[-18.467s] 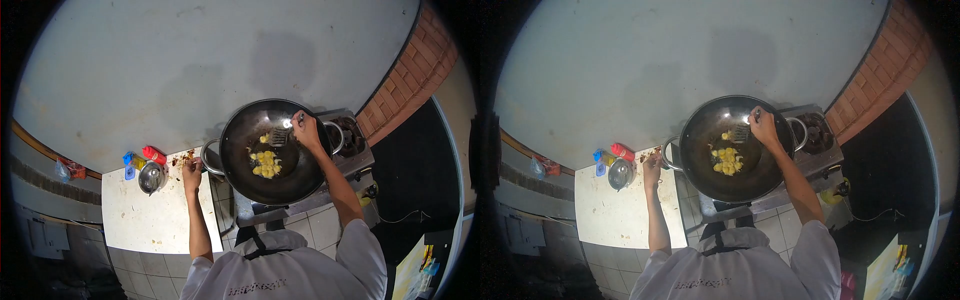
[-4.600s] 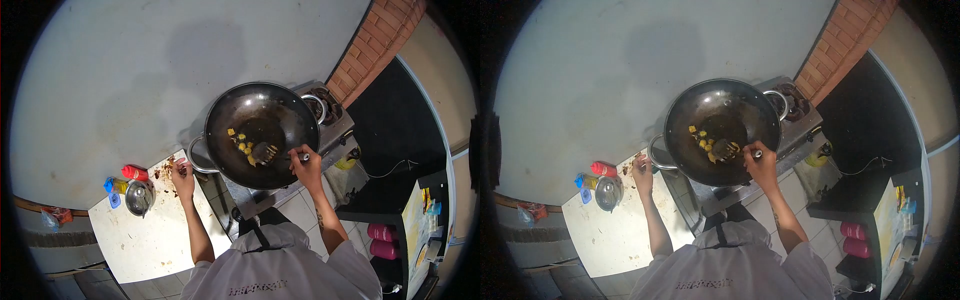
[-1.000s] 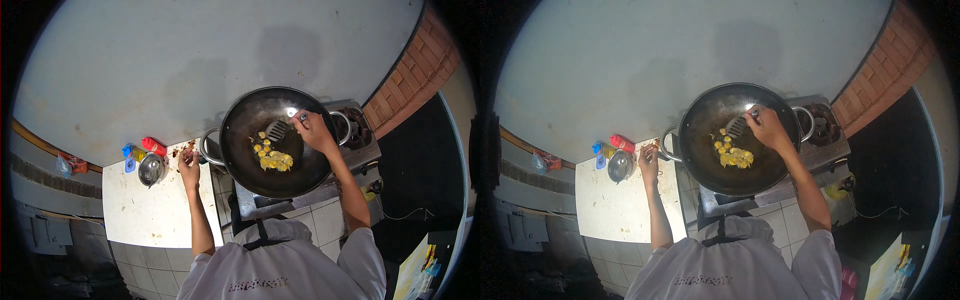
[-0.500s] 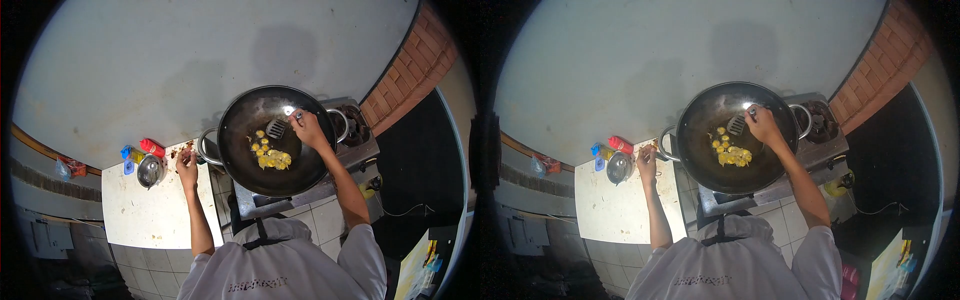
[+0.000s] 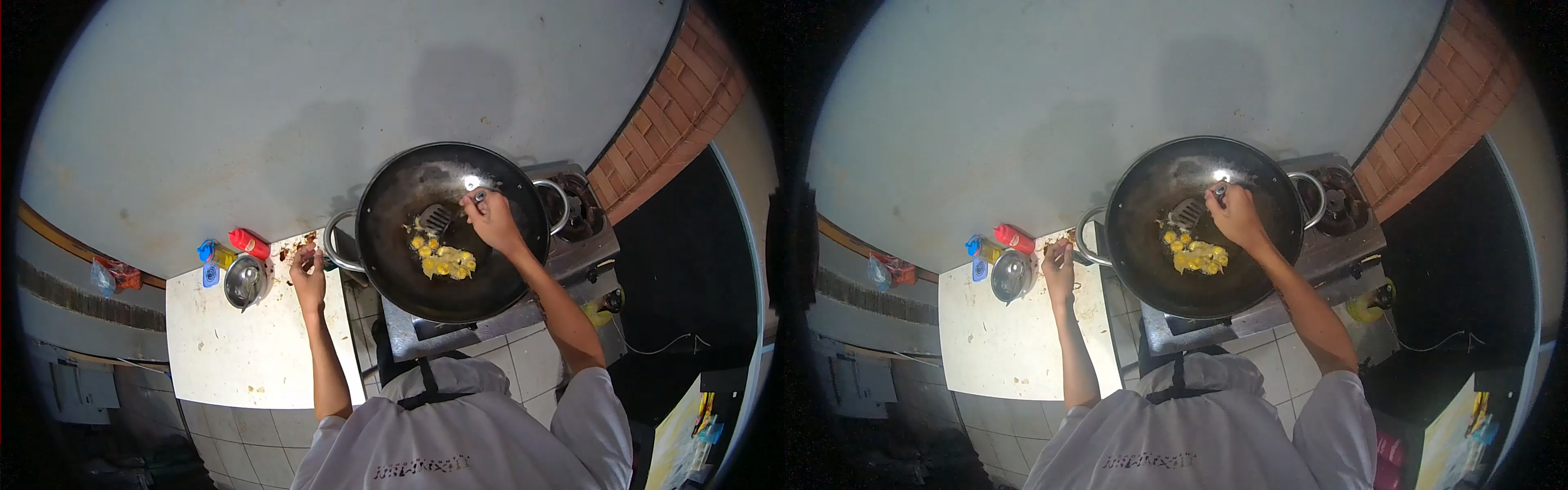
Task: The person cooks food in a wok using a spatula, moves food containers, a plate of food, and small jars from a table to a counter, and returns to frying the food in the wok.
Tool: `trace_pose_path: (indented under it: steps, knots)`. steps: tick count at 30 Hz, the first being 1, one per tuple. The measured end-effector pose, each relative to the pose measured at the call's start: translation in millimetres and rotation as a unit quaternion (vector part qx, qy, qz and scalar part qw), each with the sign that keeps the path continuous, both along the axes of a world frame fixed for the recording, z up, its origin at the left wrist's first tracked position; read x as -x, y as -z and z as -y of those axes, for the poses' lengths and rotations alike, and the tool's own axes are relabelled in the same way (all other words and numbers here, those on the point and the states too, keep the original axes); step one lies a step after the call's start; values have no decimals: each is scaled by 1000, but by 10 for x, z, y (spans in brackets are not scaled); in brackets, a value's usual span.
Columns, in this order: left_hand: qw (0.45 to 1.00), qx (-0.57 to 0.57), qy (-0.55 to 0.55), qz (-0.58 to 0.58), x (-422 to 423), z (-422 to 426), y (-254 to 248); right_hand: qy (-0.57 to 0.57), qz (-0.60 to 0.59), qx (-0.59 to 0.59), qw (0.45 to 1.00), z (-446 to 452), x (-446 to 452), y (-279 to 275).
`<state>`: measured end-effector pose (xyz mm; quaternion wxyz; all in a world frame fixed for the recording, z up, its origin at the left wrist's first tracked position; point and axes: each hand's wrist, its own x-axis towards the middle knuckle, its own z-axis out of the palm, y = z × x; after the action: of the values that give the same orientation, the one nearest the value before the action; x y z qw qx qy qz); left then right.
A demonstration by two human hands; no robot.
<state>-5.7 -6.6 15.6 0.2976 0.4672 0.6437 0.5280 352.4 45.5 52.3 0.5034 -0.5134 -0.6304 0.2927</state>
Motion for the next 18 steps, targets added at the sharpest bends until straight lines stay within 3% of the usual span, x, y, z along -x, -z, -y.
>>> trace_pose_path:
  steps: [6,13,18]
  knots:
    - [1000,-14,11,-11,1,-6,32,4,50,6,999,99,-56,-166]
    - [1000,-11,9,21,-11,-20,73,-55,23,-1,998,350,86,-403]
    - [999,-19,21,15,4,-4,15,-66,97,31,993,396,117,-518]
